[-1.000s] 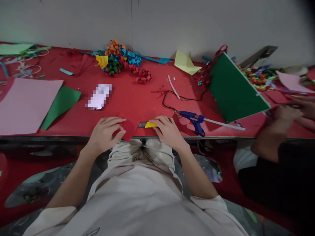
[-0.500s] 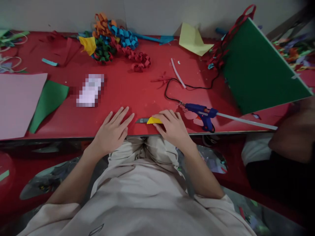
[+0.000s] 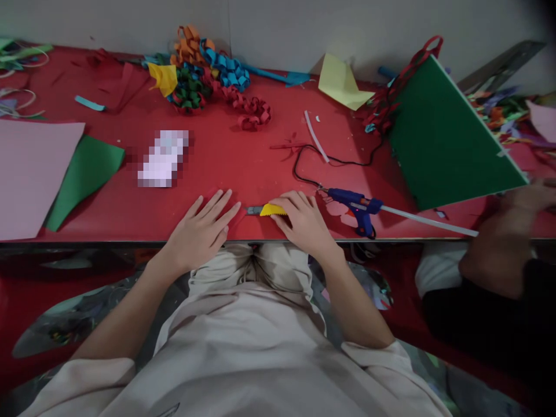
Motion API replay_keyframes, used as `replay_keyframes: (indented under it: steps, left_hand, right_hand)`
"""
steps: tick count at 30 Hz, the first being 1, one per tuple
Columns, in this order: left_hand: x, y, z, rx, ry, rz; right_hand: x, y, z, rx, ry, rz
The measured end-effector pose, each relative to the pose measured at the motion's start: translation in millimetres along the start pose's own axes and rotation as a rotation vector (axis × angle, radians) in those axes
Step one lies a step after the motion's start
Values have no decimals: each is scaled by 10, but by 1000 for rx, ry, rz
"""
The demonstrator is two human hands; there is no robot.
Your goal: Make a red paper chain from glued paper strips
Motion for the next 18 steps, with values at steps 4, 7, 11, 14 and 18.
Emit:
replay_keyframes:
  steps: [4,7,11,14,18]
  left_hand:
    - [-7,-1,-8,17,-2,10]
    - [-30,7,13,5,-1,0]
    - [-41,18,24,12,23,-12]
    - [-55,19,40,8,36,-24]
    - [-88,20,108,-47,61,-40]
  right_hand:
    - [9,-57,-2,13,7,6]
    - [31,-93,36,-4,23,17]
    - [36,-98,28,-5,16,13]
    - [35,-83,10,-8,25,5]
    - [33,-55,16,-34,-18,18]
Point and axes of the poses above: each hand's wrist, its own y-axis away from the middle knuckle, its own x-axis out of the palm, z = x × y, the point moved 9 cm from there along -y, towards the middle knuckle, and after that the axes turned 8 degrees about x, right-handed, at the moved point
